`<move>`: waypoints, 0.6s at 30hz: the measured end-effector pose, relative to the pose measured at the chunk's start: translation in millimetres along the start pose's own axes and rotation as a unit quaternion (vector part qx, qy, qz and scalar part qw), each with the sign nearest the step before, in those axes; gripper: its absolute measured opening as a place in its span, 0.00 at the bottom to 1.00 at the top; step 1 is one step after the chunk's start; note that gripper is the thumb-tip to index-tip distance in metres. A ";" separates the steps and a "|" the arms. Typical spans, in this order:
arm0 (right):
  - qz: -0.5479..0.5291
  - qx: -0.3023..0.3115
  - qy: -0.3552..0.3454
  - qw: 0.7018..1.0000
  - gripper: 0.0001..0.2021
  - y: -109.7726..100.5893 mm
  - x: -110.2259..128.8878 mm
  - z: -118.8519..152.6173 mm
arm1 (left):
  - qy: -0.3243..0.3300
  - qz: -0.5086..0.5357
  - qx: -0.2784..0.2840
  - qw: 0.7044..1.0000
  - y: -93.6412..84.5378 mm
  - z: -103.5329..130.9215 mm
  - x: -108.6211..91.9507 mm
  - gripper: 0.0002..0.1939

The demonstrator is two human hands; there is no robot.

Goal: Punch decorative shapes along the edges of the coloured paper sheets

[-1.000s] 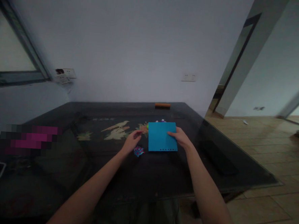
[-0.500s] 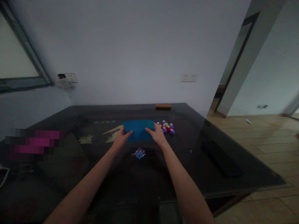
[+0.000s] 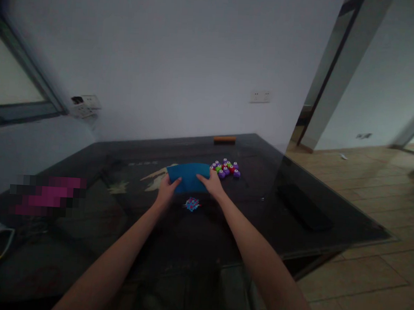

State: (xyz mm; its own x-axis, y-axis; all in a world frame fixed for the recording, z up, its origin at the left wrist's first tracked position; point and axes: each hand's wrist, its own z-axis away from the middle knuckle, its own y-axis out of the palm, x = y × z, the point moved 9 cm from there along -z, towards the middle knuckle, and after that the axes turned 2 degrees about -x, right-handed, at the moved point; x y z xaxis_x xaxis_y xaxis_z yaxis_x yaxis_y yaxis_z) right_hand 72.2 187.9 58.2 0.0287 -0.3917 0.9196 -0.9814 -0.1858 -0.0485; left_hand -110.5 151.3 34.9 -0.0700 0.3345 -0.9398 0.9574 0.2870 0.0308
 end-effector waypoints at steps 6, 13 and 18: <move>0.012 0.000 0.033 0.999 0.16 1.1 -14.5 4.2 | 0.010 -0.006 -0.012 1.000 0.6 1.5 5.8 0.22; -0.034 0.024 0.041 0.998 0.18 2.8 -20.0 2.8 | 0.028 -0.025 0.009 0.999 4.5 1.7 0.7 0.22; -0.015 0.032 0.050 0.998 0.18 3.7 -19.5 5.7 | 0.023 -0.065 0.014 0.998 5.2 3.0 -1.8 0.20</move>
State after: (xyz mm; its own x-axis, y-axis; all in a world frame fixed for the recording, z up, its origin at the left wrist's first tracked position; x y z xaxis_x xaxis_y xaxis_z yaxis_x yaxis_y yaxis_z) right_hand 69.1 189.7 37.9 0.0360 -0.2931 0.9554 -0.9660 -0.2551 -0.0419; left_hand -104.5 149.5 35.8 -0.2060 0.3375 -0.9185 0.9469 0.3057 -0.1000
